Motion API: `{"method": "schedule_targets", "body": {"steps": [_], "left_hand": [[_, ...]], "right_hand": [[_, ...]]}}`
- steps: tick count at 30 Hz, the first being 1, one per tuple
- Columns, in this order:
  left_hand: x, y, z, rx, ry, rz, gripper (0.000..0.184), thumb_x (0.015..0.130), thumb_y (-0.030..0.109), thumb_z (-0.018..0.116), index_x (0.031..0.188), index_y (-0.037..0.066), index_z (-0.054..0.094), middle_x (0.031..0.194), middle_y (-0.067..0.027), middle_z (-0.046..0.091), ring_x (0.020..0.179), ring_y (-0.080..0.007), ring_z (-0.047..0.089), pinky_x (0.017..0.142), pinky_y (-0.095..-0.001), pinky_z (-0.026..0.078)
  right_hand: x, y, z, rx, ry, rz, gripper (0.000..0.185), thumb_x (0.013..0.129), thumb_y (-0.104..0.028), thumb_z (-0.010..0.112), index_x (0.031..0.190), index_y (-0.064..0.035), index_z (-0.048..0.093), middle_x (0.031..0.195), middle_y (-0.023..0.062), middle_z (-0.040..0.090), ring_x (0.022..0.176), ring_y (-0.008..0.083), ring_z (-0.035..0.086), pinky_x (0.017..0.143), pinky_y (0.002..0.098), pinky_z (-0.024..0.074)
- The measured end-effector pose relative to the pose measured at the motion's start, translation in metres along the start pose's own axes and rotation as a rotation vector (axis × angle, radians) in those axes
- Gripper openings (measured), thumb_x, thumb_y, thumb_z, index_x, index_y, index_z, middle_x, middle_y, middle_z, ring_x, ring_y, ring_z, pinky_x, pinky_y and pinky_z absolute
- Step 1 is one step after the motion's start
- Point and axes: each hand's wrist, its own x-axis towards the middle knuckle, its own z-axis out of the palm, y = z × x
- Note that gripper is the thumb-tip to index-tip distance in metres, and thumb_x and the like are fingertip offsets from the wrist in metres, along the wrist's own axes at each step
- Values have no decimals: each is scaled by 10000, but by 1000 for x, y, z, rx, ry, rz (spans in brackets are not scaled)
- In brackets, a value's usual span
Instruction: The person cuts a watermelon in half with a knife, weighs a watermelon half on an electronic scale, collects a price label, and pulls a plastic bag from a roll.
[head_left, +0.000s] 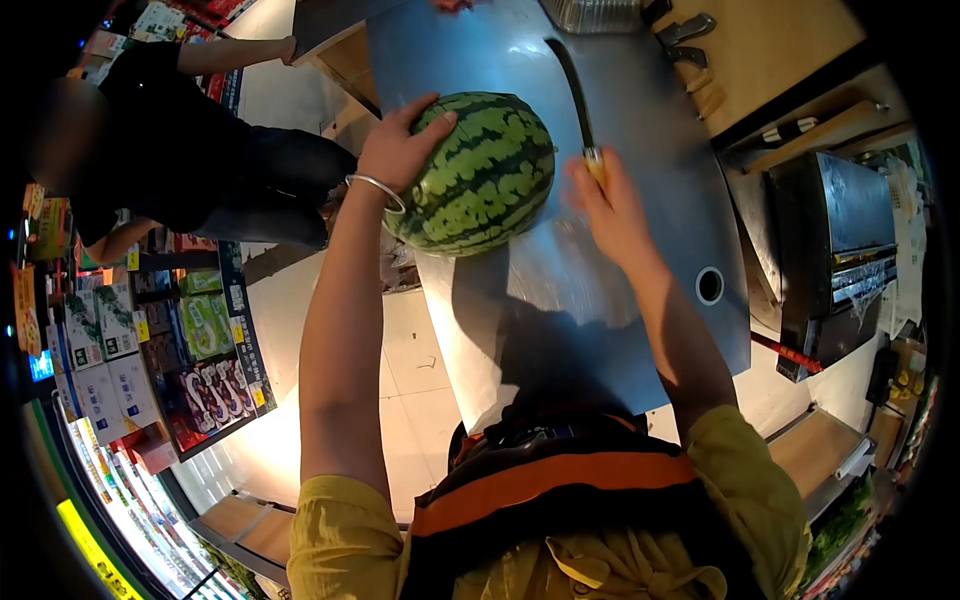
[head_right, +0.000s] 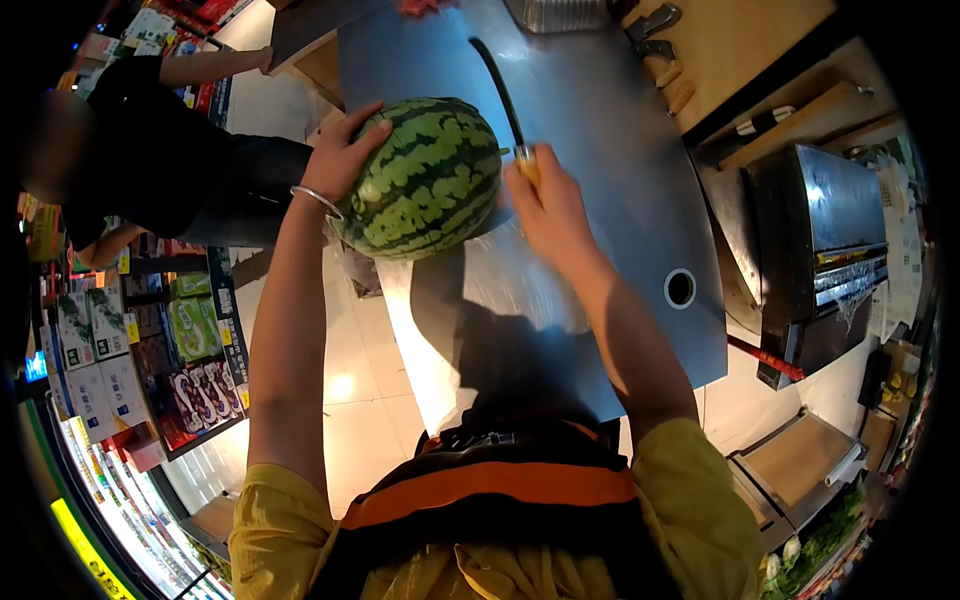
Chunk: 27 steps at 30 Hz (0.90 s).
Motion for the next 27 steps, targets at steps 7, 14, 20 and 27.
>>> {"method": "schedule_targets", "body": {"steps": [7,14,20,27], "left_hand": [[-26,8,8,79,126,49,520,800,474,534,1193,133,542,1099,-212,551,1020,-341,530,892,-360,391],[-38,10,8,139,132,50,553,805,528,481,1237,183,502,1255,-201,453,1139,-353,442,964,-385,337],[-44,10,13,171,196,39,531,807,526,476,1232,210,508,1255,-181,461,1136,-357,448,956,-396,350],[-37,7,13,138,170,-23,551,793,544,489,1227,206,517,1233,-193,475,1118,-364,465,943,-394,365]], "right_hand": [[-82,-33,-2,-89,-368,150,237,895,-226,502,922,-15,398,618,158,503,559,305,544,518,363,402],[-91,-52,0,-214,-369,133,227,892,-202,495,905,-2,387,645,172,515,569,312,532,517,372,382],[-82,-65,10,-278,-371,140,236,888,-210,493,927,7,407,695,194,521,639,346,517,572,385,393],[-88,-67,25,-383,-331,194,268,890,-210,487,950,40,409,736,240,561,692,394,561,608,441,417]]}}
